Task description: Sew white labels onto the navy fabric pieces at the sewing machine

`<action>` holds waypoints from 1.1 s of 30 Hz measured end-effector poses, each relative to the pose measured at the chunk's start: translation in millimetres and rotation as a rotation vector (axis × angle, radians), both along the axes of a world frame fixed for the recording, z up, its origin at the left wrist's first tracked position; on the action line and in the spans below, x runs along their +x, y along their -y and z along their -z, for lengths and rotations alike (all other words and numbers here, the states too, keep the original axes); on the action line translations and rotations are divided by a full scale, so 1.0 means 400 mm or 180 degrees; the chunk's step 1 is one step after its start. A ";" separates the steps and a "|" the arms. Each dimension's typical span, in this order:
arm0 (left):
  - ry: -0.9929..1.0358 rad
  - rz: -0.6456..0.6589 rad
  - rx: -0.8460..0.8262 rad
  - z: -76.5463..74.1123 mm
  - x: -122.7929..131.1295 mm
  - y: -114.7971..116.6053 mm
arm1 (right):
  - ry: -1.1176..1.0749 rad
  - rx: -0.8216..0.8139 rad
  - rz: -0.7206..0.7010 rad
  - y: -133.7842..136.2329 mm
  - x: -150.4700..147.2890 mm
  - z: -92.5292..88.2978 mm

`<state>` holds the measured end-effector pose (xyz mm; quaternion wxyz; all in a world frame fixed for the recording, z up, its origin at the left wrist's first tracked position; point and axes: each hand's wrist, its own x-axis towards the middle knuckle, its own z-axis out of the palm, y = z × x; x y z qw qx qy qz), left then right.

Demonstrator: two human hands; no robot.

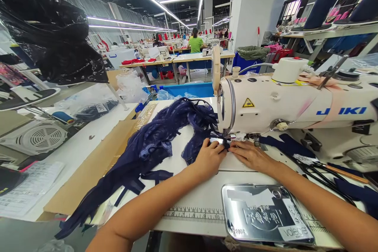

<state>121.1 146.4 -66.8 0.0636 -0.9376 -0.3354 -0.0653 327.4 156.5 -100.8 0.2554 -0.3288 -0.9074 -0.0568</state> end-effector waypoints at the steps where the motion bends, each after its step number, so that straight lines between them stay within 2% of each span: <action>1: -0.0062 -0.0048 0.0075 0.000 0.002 0.007 | 0.0055 0.0035 0.0011 0.002 -0.001 -0.004; 6: -0.0185 -0.0086 0.0010 -0.008 -0.012 0.020 | 0.0159 -0.0004 0.0062 0.013 -0.008 -0.023; 13: -0.0001 0.0180 -0.0249 -0.012 -0.054 -0.023 | 0.0127 0.0142 0.0130 0.025 -0.021 -0.025; 23: 0.0097 0.0237 -0.0387 -0.013 -0.055 -0.039 | 0.0225 0.0112 0.0173 0.026 -0.027 -0.030; 29: 0.0135 0.0241 -0.0367 -0.007 -0.057 -0.047 | 0.0251 0.0243 0.0347 0.027 -0.029 -0.021; 33: 0.0104 0.0232 -0.0337 -0.006 -0.058 -0.059 | 0.0221 0.0057 0.0485 0.022 -0.028 -0.013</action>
